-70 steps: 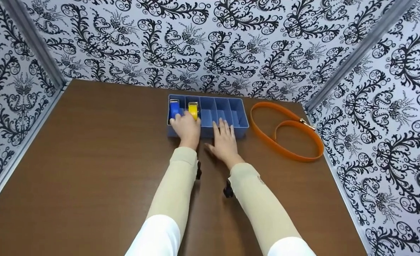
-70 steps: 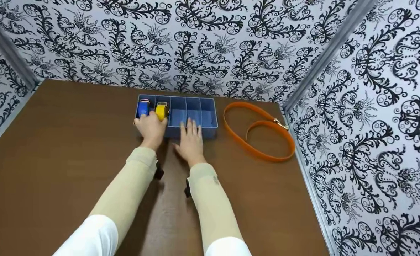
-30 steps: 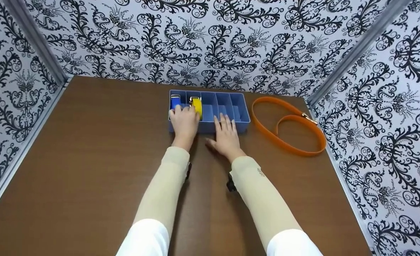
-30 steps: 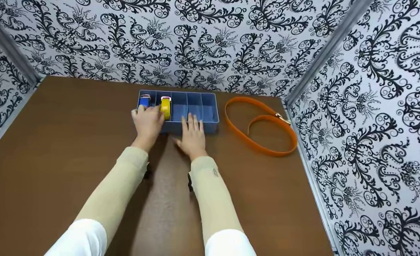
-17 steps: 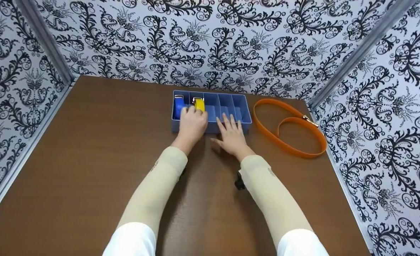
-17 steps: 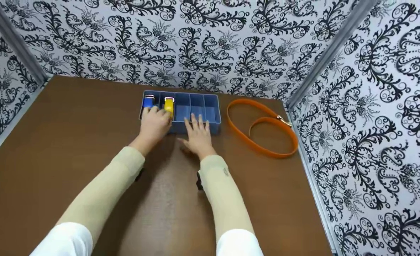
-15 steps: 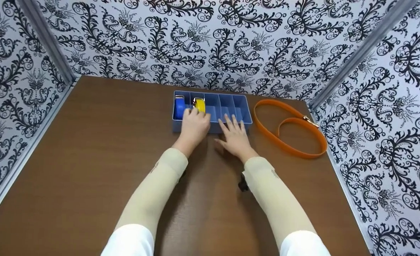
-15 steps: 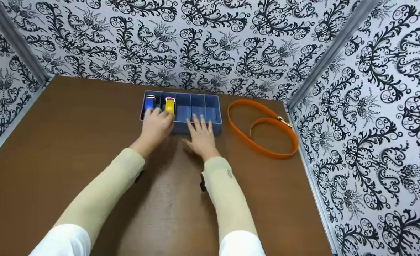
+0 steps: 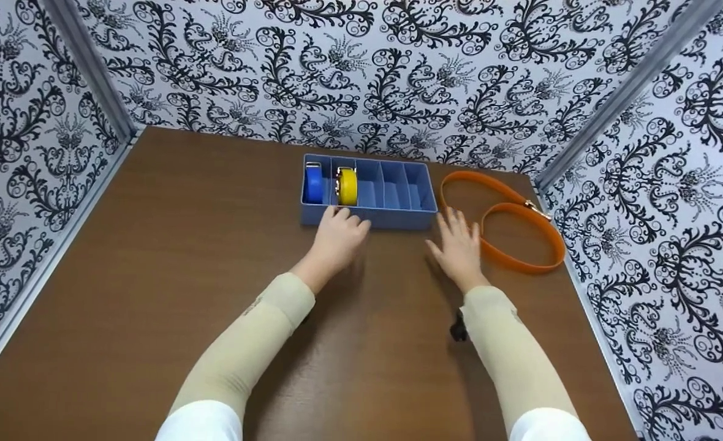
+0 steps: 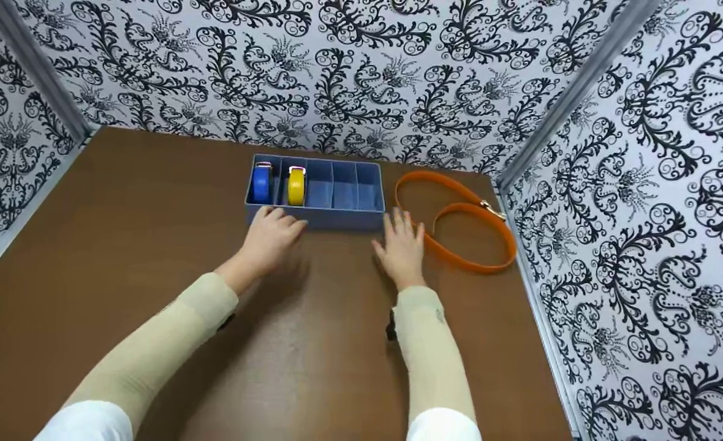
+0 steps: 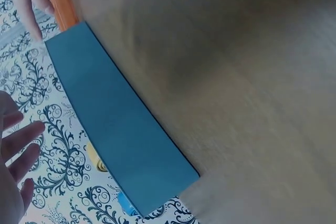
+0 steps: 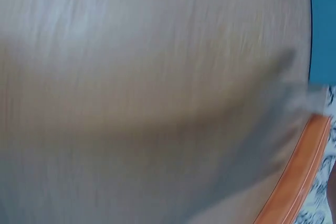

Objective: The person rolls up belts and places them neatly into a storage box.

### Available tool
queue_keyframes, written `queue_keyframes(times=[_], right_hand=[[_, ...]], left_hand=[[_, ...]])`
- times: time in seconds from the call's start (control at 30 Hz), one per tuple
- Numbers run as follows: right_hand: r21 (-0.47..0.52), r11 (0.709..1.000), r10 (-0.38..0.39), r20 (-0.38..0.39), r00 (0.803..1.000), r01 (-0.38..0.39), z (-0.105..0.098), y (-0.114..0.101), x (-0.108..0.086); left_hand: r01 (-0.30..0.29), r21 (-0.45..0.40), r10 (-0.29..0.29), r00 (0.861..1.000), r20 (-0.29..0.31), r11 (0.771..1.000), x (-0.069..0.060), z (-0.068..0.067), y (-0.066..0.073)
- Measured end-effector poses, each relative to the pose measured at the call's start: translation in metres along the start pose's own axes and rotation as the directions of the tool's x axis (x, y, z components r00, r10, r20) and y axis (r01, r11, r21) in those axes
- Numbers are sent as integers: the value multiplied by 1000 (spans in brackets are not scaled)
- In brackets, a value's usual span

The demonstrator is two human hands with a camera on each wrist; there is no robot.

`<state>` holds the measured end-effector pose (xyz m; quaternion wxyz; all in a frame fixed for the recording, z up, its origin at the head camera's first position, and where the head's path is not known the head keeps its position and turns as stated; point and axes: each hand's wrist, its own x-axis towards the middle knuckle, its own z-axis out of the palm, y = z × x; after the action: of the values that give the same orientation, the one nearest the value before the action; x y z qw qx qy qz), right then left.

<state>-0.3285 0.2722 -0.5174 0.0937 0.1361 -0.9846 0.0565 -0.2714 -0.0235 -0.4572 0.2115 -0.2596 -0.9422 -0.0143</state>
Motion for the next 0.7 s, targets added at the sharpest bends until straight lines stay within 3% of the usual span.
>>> queue_keyframes(times=[0.1, 0.23, 0.43, 0.53, 0.7], right_hand=[[11, 998, 69, 32, 997, -69, 1, 17, -5], [4, 993, 120, 107, 987, -121, 0, 29, -7], [9, 976, 208, 234, 950, -216, 1, 33, -4], [31, 974, 213, 233, 949, -226, 2, 32, -3], [46, 975, 210, 149, 966, -219, 3, 30, -6]], left_hand=[[-14, -4, 14, 998, 69, 1000, -5, -2, -1], [-49, -5, 49, 996, 79, 999, -13, -2, -2], [-166, -51, 170, 982, 88, 985, -25, 7, -3], [-188, -90, 196, 977, 83, 978, -31, 13, -3], [-206, -133, 212, 976, 39, 970, -38, 20, -1]])
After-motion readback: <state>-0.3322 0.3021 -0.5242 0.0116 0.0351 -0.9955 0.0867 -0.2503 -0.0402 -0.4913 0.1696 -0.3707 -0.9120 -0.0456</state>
